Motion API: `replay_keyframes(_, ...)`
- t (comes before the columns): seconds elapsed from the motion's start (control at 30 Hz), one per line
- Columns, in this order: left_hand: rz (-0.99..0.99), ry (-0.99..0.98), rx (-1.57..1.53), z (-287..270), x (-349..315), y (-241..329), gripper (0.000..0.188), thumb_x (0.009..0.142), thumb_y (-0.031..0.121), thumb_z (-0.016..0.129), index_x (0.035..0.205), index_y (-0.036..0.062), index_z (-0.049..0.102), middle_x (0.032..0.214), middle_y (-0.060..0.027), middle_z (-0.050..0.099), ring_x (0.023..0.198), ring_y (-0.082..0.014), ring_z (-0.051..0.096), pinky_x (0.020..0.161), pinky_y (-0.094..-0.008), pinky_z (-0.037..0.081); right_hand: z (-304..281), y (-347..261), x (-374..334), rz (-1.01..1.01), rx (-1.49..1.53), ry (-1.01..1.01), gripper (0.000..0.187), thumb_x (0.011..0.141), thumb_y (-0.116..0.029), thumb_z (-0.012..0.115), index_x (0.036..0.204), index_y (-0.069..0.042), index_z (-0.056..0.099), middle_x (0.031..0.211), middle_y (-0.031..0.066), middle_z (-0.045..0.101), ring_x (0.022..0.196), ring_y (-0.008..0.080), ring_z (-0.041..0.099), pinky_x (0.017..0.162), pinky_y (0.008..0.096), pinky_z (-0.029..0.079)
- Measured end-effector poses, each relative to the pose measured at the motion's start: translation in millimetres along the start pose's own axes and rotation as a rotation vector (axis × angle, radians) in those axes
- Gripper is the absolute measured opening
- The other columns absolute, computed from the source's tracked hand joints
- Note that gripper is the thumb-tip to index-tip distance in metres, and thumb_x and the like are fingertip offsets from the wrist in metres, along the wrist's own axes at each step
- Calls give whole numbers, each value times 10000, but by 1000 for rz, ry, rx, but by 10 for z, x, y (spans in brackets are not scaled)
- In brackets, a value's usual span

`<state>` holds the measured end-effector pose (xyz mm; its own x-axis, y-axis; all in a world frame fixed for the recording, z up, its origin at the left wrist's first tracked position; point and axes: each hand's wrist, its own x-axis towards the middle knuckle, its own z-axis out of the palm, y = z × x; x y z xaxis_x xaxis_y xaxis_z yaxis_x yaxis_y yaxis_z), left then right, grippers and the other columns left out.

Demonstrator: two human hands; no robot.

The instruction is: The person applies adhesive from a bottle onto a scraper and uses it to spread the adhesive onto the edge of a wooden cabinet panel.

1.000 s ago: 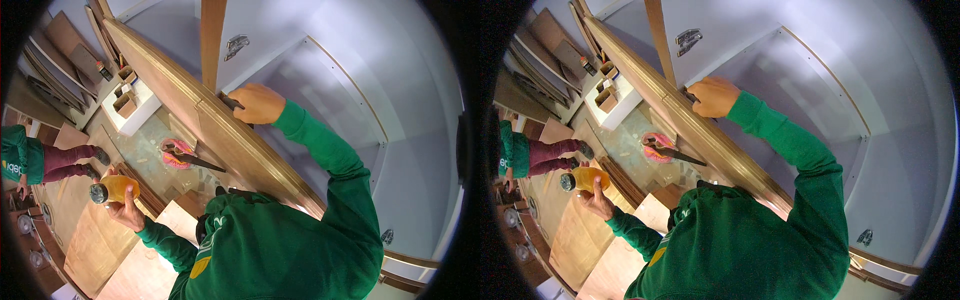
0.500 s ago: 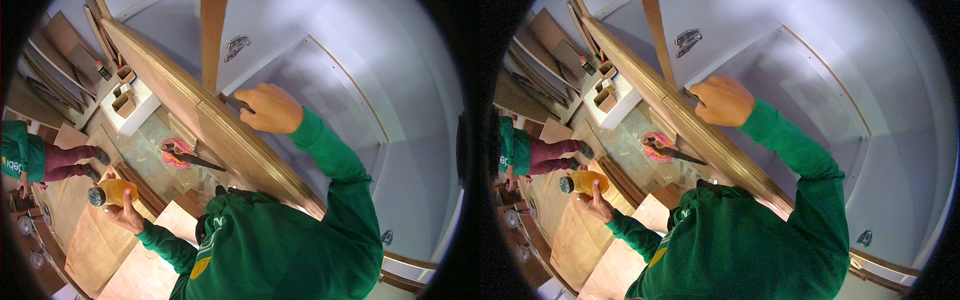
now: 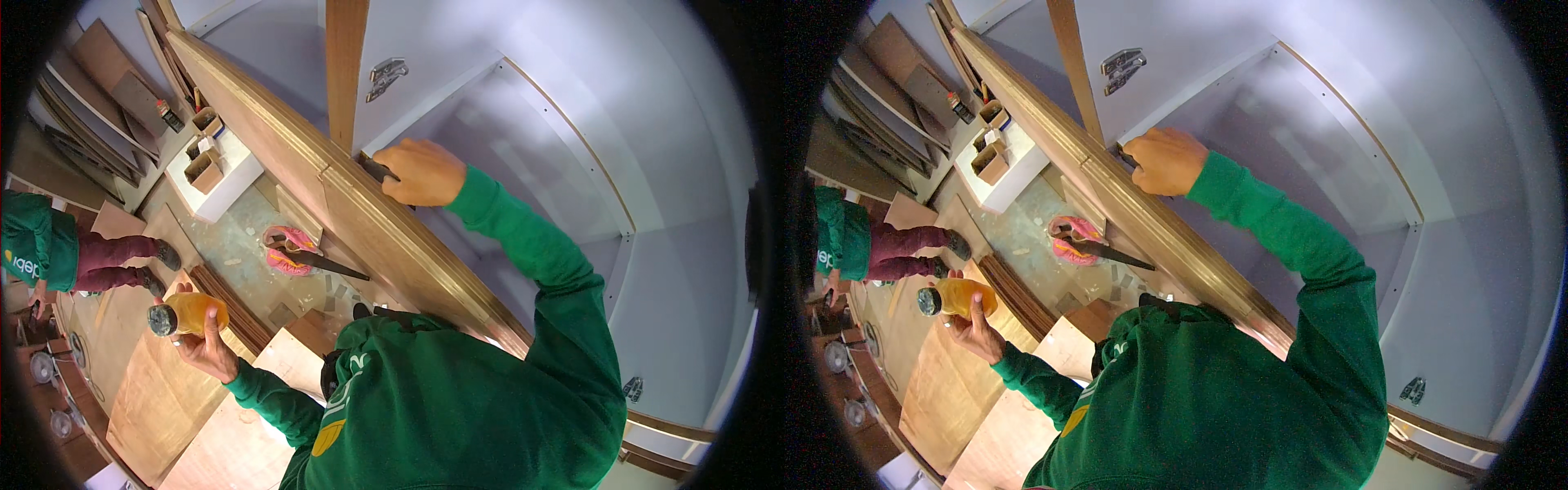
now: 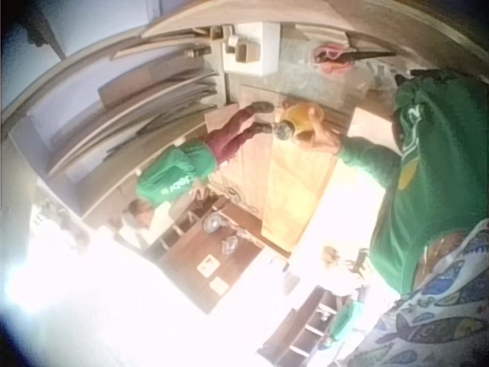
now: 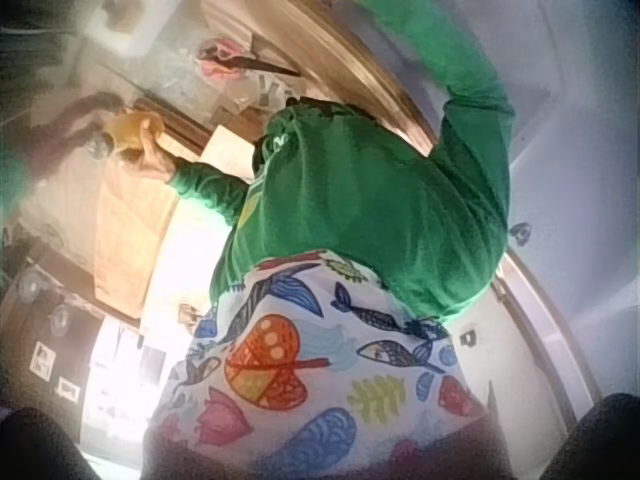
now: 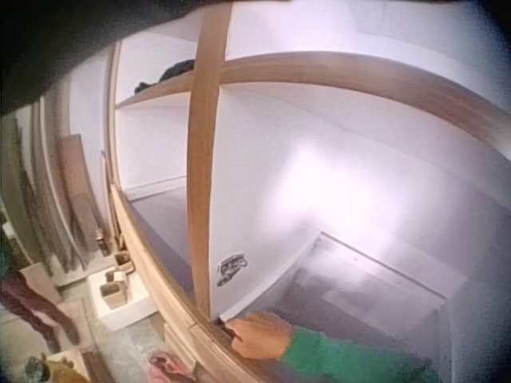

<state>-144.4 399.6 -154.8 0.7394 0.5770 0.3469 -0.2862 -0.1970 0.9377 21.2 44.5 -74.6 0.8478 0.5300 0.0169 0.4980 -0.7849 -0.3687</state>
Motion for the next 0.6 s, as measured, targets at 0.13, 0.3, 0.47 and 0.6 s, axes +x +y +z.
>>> replay_keyframes(0.13, -4, 12, -1, -14, -3, 1, 762, 862, 51, 717, 1515, 20, 324, 1384, -216, 549, 1284, -302, 534, 1094, -426, 401, -161, -172, -127, 38, -81, 114, 201, 764, -146, 537, 874, 1, 620, 699, 254, 600, 693, 462, 597, 656, 536, 486)
replay_keyframes(0.3, -7, 10, -15, 28, 22, -15, 753, 859, 63, 730, 1501, 8, 340, 1377, -222, 551, 1277, -304, 539, 1092, -426, 405, -227, -185, -183, 56, -17, 43, 194, 766, -146, 542, 868, 3, 615, 720, 259, 601, 704, 467, 591, 652, 538, 474)
replay_keyframes(0.47, -11, -15, -36, 92, 35, 1, 728, 855, 52, 731, 1483, -1, 365, 1377, -220, 551, 1277, -300, 537, 1090, -431, 409, -65, -11, -60, 22, 6, -23, 211, 764, -144, 544, 891, 6, 621, 737, 263, 609, 729, 455, 604, 677, 531, 479)
replay_keyframes(0.6, 3, -26, -45, 92, 36, 32, 711, 858, 40, 722, 1476, -2, 373, 1378, -216, 552, 1281, -299, 533, 1089, -431, 412, -6, 26, 7, 13, -1, 13, 252, 759, -141, 541, 937, 6, 643, 748, 254, 621, 741, 441, 619, 695, 528, 491)
